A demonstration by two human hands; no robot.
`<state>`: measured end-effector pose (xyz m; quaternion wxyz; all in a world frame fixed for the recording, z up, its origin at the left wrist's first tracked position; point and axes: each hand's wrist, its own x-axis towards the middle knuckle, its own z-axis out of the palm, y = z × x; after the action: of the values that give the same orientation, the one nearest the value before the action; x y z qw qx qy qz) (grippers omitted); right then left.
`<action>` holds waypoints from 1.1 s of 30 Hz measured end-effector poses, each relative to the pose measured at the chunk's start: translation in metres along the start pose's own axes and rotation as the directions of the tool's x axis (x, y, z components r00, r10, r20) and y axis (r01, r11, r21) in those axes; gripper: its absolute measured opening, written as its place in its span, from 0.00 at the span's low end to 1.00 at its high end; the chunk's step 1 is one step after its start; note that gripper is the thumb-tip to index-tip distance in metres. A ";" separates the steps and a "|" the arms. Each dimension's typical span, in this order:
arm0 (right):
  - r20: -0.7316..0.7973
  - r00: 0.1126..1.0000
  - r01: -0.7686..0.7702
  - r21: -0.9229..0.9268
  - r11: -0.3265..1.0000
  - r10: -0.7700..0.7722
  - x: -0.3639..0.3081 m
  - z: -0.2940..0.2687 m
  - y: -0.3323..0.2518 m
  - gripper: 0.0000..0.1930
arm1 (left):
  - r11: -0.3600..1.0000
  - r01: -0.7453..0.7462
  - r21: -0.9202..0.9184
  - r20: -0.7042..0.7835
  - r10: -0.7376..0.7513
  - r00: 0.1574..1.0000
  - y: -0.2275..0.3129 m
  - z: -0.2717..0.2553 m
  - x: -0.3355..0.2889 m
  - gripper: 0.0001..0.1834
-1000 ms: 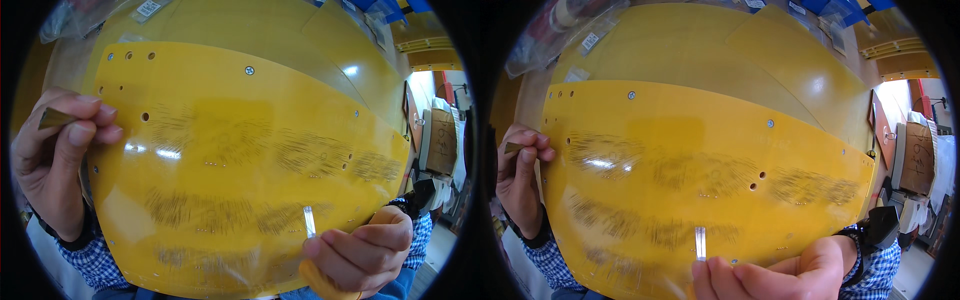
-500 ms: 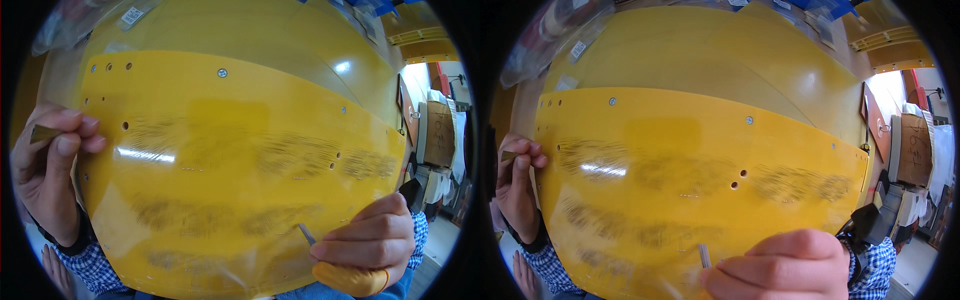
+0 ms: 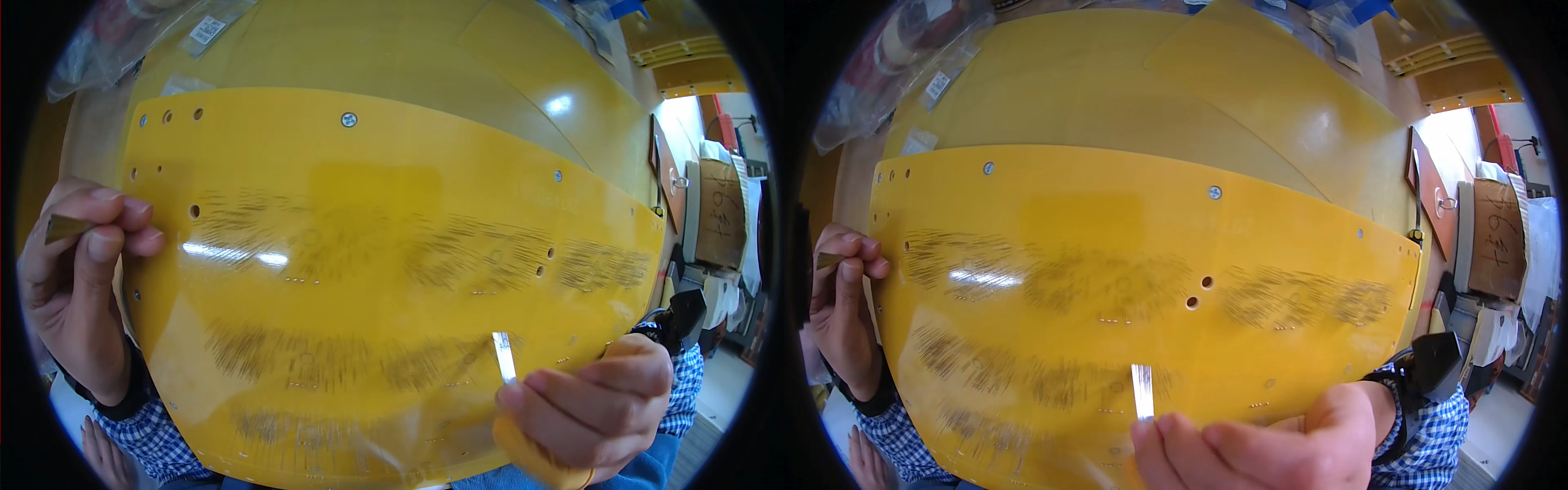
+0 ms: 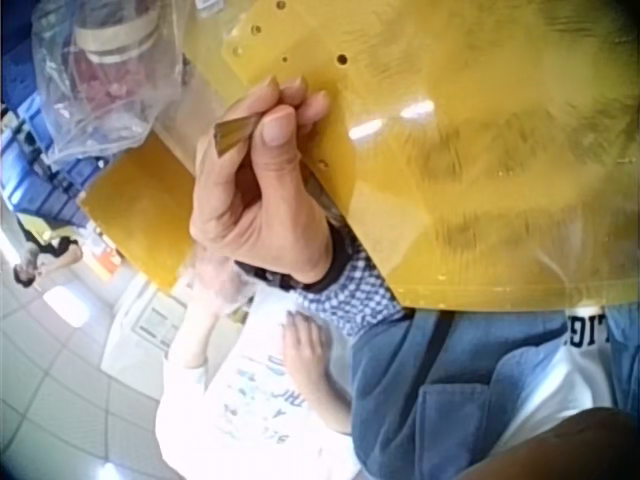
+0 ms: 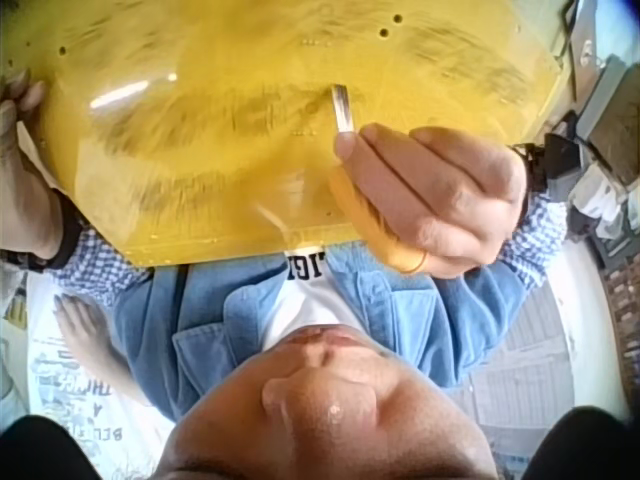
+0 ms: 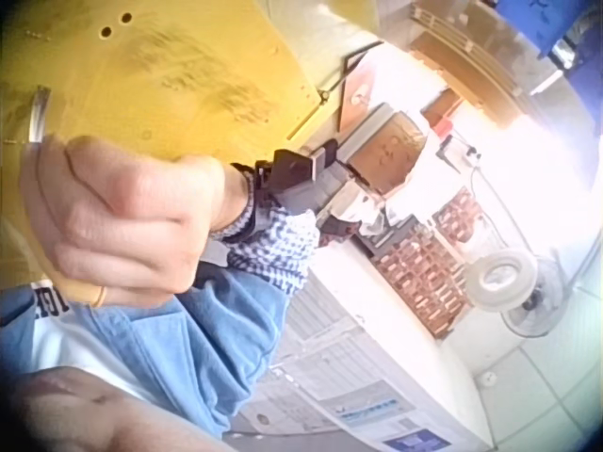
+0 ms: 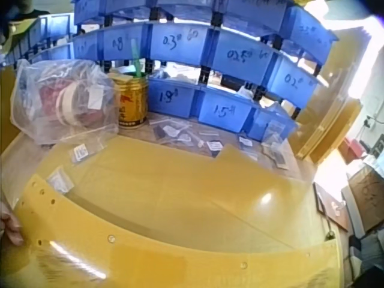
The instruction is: The person opens a small plastic bag, removes a metal component, and places it onto a yellow board. They then pick up a bundle of thin metal pins and insert them into the holes on the board.
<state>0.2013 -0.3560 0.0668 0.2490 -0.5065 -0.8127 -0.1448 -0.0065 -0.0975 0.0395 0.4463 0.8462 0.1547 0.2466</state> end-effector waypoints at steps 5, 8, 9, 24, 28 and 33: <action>-0.005 0.995 -0.102 0.065 0.993 0.102 0.000 0.001 -0.006 0.07 | 1.000 0.011 -0.017 -0.019 -0.011 1.000 0.000 0.002 -0.001 0.08; -0.014 0.965 -0.242 0.348 0.906 0.263 0.000 -0.003 -0.007 0.09 | 1.000 0.013 -0.011 -0.019 -0.013 1.000 0.001 0.002 -0.001 0.08; -0.035 0.957 -0.244 0.438 0.865 0.287 -0.001 -0.003 -0.006 0.09 | 1.000 0.000 -0.004 -0.007 0.000 1.000 0.001 0.002 0.000 0.08; 0.001 0.995 -0.099 0.051 0.994 0.099 0.000 -0.007 -0.012 0.07 | 0.999 -0.042 -0.007 0.011 0.042 0.999 -0.002 0.003 0.004 0.08; -0.007 0.997 0.074 0.028 0.997 -0.074 -0.002 -0.002 -0.003 0.07 | 1.000 -0.010 0.017 0.009 0.010 1.000 0.001 -0.001 -0.001 0.08; 0.105 0.994 -0.025 -0.031 0.999 0.028 0.006 -0.012 -0.014 0.05 | 0.999 -0.032 -0.021 0.006 0.032 0.999 0.002 -0.003 0.004 0.08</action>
<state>0.1893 -0.3633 0.0803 0.2003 -0.5278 -0.8157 -0.1266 -0.0051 -0.0951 0.0438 0.4515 0.8447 0.1372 0.2528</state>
